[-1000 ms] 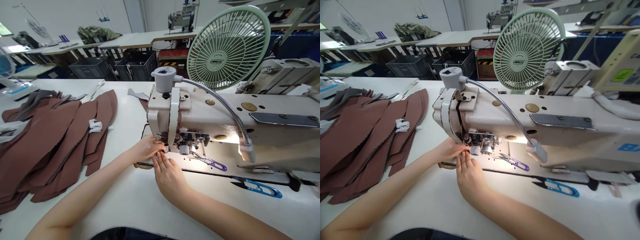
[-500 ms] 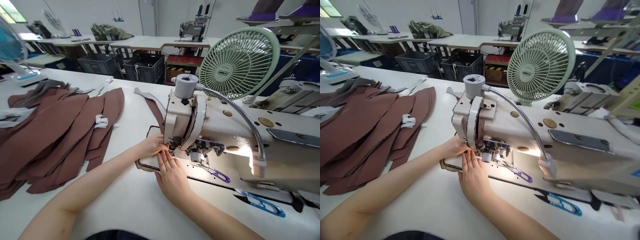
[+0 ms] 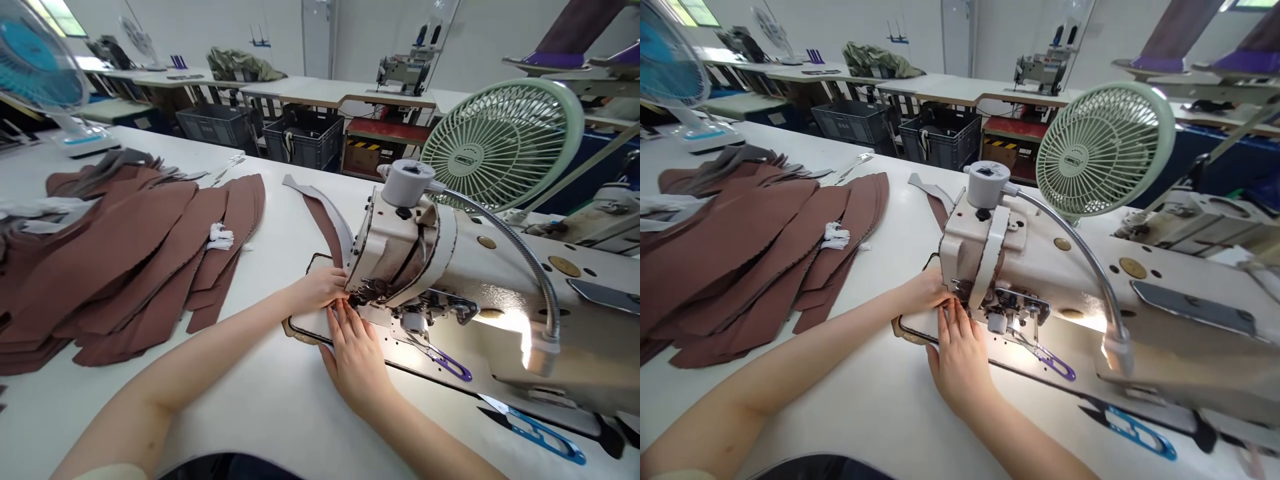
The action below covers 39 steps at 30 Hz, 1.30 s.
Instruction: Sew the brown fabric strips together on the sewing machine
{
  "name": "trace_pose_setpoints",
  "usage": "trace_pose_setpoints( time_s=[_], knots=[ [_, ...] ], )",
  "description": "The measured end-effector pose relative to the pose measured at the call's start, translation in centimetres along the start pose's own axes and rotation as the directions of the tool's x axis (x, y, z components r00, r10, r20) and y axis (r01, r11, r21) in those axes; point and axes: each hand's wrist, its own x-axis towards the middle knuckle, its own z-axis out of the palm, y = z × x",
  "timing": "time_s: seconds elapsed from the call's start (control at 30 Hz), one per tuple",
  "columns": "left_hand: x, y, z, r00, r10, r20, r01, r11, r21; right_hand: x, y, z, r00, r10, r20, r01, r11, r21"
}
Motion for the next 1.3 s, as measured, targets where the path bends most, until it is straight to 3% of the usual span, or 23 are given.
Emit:
trace_pose_setpoints(
  time_s=[0.2, 0.37, 0.43, 0.5, 0.57, 0.73, 0.83, 0.9, 1.0, 1.17, 1.23, 1.3],
  knots=[
    [-0.3, -0.2, 0.6, 0.999, 0.047, 0.007, -0.046, 0.993, -0.105, -0.2, 0.0, 0.1, 1.0, -0.011, 0.004, 0.011, 1.0, -0.028],
    [-0.3, -0.6, 0.6, 0.984, -0.176, -0.018, 0.163, 0.94, -0.298, -0.4, 0.3, 0.1, 1.0, -0.019, -0.011, 0.019, 1.0, 0.013],
    [0.1, -1.4, 0.2, 0.937, -0.346, -0.056, 0.319, 0.907, -0.273, -0.4, 0.4, 0.1, 0.998, -0.048, -0.037, 0.05, 0.997, 0.056],
    [1.1, -2.4, -0.3, 0.852, -0.517, -0.088, 0.485, 0.84, -0.243, -0.3, 0.5, 0.0, 0.991, -0.098, -0.085, 0.107, 0.989, 0.101],
    [2.6, -3.2, -0.5, 0.785, -0.615, -0.072, 0.591, 0.779, -0.211, -0.2, 0.6, -0.2, 0.979, -0.14, -0.147, 0.16, 0.978, 0.134],
    [5.8, -3.2, 0.3, 0.718, -0.694, 0.053, 0.695, 0.713, -0.092, -0.2, 0.8, -1.1, 0.928, -0.219, -0.301, 0.289, 0.933, 0.213],
    [5.4, -2.2, 0.4, 0.708, -0.699, 0.098, 0.705, 0.709, -0.04, -0.4, 1.0, -1.8, 0.89, -0.253, -0.379, 0.372, 0.885, 0.282],
    [3.7, -1.4, -0.3, 0.711, -0.688, 0.146, 0.698, 0.715, -0.029, -0.6, 1.1, -2.1, 0.877, -0.249, -0.412, 0.395, 0.862, 0.319],
    [-0.9, 1.0, -2.0, 0.719, -0.648, 0.249, 0.677, 0.735, -0.04, -0.9, 1.2, -1.9, 0.876, -0.226, -0.427, 0.389, 0.854, 0.347],
    [-10.5, 8.2, -5.6, 0.734, -0.521, 0.435, 0.619, 0.778, -0.113, 0.2, 0.7, -0.4, 0.898, -0.28, -0.339, 0.377, 0.887, 0.266],
    [-13.8, 10.7, -7.4, 0.739, -0.387, 0.551, 0.589, 0.769, -0.249, 1.7, 0.5, 0.3, 0.903, -0.306, -0.301, 0.37, 0.911, 0.183],
    [-16.7, 12.0, -9.9, 0.733, -0.273, 0.623, 0.603, 0.684, -0.41, 3.6, 0.3, 0.9, 0.896, -0.376, -0.237, 0.406, 0.909, 0.097]
  ],
)
